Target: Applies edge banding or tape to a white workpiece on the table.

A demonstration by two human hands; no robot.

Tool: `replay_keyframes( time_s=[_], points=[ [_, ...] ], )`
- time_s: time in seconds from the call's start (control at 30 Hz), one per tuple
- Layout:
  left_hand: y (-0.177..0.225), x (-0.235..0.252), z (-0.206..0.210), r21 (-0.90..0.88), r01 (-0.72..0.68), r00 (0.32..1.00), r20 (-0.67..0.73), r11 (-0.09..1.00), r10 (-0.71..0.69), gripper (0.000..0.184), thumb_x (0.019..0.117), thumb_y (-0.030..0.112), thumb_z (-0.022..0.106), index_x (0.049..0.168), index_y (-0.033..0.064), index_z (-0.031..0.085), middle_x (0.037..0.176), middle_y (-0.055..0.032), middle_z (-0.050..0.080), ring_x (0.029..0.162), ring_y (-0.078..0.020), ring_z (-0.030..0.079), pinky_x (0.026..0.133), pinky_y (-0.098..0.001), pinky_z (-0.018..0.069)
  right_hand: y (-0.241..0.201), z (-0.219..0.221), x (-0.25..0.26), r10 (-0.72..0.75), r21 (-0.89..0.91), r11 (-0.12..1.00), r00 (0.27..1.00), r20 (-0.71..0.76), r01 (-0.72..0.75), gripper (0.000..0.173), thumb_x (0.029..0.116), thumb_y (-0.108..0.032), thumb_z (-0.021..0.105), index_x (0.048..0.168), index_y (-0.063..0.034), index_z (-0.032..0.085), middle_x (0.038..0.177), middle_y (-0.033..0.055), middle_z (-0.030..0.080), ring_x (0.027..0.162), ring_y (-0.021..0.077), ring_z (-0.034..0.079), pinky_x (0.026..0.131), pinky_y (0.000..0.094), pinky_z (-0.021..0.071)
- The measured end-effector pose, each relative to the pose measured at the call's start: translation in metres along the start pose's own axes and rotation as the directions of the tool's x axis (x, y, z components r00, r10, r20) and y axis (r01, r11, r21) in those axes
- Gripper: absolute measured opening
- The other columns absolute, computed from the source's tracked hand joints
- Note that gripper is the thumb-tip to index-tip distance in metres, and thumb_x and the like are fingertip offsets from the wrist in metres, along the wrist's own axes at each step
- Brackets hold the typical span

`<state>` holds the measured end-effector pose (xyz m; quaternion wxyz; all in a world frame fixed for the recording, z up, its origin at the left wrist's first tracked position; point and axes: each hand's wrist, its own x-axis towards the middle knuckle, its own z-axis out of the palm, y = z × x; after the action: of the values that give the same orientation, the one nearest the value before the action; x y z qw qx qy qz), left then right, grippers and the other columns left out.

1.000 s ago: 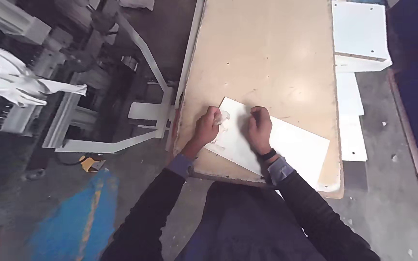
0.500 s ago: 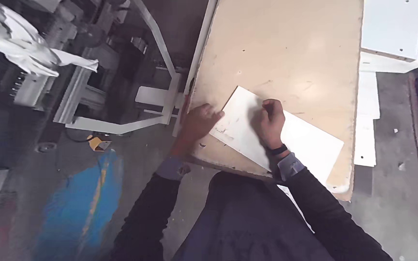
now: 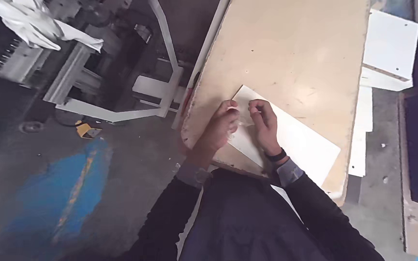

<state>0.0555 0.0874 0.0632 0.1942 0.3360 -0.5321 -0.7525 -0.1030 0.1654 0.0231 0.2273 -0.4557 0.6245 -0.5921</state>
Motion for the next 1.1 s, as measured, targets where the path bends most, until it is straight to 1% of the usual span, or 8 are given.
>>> replay_keyframes(
  time_s=[0.1, 0.23, 0.33, 0.43, 0.57, 0.77, 0.93, 1.1],
  points=[
    [-0.010, 0.016, 0.040, -0.234, -0.068, 0.997, 0.029, 0.970, 0.077, 0.031, 0.1075, 0.017, 0.039, 0.137, 0.0251, 0.046, 0.108, 0.0036, 0.063, 0.086, -0.0042, 0.062, 0.073, -0.0242, 0.0548, -0.033, 0.013, 0.000, -0.064, 0.006, 0.998, 0.997, -0.033, 0.064, 0.044, 0.1093, -0.030, 0.035, 0.133, -0.0019, 0.060, 0.133, 0.0117, 0.059, 0.119, 0.0187, 0.060, 0.097, 0.0386, 0.0536],
    [-0.009, 0.010, 0.082, -0.572, -0.066, 0.997, -0.080, 0.817, 0.024, 0.047, 0.1089, 0.049, 0.028, 0.136, 0.0245, 0.058, 0.125, 0.0040, 0.068, 0.115, -0.0071, 0.063, 0.096, -0.0341, 0.0556, -0.033, 0.010, -0.013, -0.087, -0.168, 0.982, 0.996, 0.036, 0.092, 0.060, 0.1102, -0.042, 0.024, 0.147, -0.0053, 0.054, 0.161, 0.0115, 0.041, 0.152, 0.0262, 0.032, 0.125, 0.0545, 0.0249],
    [-0.013, -0.002, 0.081, -0.257, -0.127, 0.992, -0.061, 0.958, 0.115, 0.076, 0.1019, 0.072, 0.013, 0.165, 0.0299, 0.022, 0.167, 0.0044, 0.032, 0.148, -0.0120, 0.037, 0.117, -0.0433, 0.0381, -0.045, 0.009, -0.050, 0.058, -0.006, 0.998, 0.994, 0.092, -0.058, 0.069, 0.1095, -0.052, 0.019, 0.160, -0.0067, 0.034, 0.168, 0.0112, 0.030, 0.156, 0.0236, 0.023, 0.129, 0.0492, 0.0215],
    [-0.002, -0.022, 0.087, -0.019, -0.145, 0.977, -0.159, 0.989, 0.141, 0.058, 0.1091, 0.036, 0.037, 0.163, 0.0222, 0.021, 0.165, -0.0031, 0.031, 0.139, -0.0134, 0.044, 0.110, -0.0409, 0.0424, -0.066, 0.008, -0.078, 0.145, 0.123, 0.980, 0.984, 0.105, -0.157, 0.088, 0.1053, -0.065, 0.021, 0.162, 0.0018, 0.018, 0.165, 0.0221, 0.028, 0.152, 0.0239, 0.032, 0.126, 0.0421, 0.0291],
    [-0.014, 0.016, 0.111, 0.089, -0.423, 0.836, -0.347, 0.902, 0.426, 0.061, 0.1100, 0.048, 0.024, 0.163, 0.0191, 0.026, 0.170, 0.0000, 0.023, 0.153, -0.0162, 0.028, 0.123, -0.0439, 0.0299, -0.061, 0.000, -0.060, 0.228, 0.294, 0.928, 0.973, 0.042, -0.230, 0.084, 0.1027, -0.070, 0.016, 0.161, -0.0122, 0.033, 0.164, 0.0049, 0.039, 0.148, 0.0168, 0.039, 0.122, 0.0414, 0.0358],
    [-0.017, 0.027, 0.113, 0.155, -0.451, 0.717, -0.523, 0.879, 0.460, 0.052, 0.1113, 0.032, 0.020, 0.139, -0.0012, 0.049, 0.136, -0.0176, 0.054, 0.128, -0.0224, 0.052, 0.110, -0.0423, 0.0433, -0.048, 0.008, -0.051, 0.112, 0.347, 0.938, 0.957, -0.267, -0.013, 0.057, 0.1112, -0.043, 0.027, 0.125, -0.0043, 0.067, 0.116, 0.0078, 0.073, 0.107, 0.0164, 0.069, 0.093, 0.0360, 0.0571],
    [-0.031, 0.042, 0.107, 0.281, -0.582, 0.480, -0.639, 0.763, 0.601, 0.042, 0.1080, 0.029, 0.028, 0.139, 0.0062, 0.045, 0.134, -0.0090, 0.052, 0.119, -0.0166, 0.054, 0.094, -0.0336, 0.0506, -0.042, 0.017, -0.042, -0.016, 0.168, 0.980, 0.886, -0.464, 0.105, 0.037, 0.1116, -0.019, 0.035, 0.098, -0.0042, 0.066, 0.069, -0.0016, 0.057, 0.059, 0.0069, 0.056, 0.056, 0.0244, 0.0522],
    [-0.006, 0.015, 0.059, 0.542, -0.535, 0.675, -0.186, 0.648, 0.714, 0.033, 0.1065, 0.019, 0.042, 0.127, -0.0013, 0.057, 0.118, -0.0142, 0.062, 0.107, -0.0206, 0.062, 0.091, -0.0374, 0.0538, -0.032, -0.019, -0.015, 0.280, 0.333, 0.924, 0.926, -0.253, -0.188, 0.055, 0.1131, -0.041, 0.025, 0.105, -0.0080, 0.068, 0.051, -0.0037, 0.054, 0.036, 0.0058, 0.048, 0.034, 0.0236, 0.0446]
  ],
)
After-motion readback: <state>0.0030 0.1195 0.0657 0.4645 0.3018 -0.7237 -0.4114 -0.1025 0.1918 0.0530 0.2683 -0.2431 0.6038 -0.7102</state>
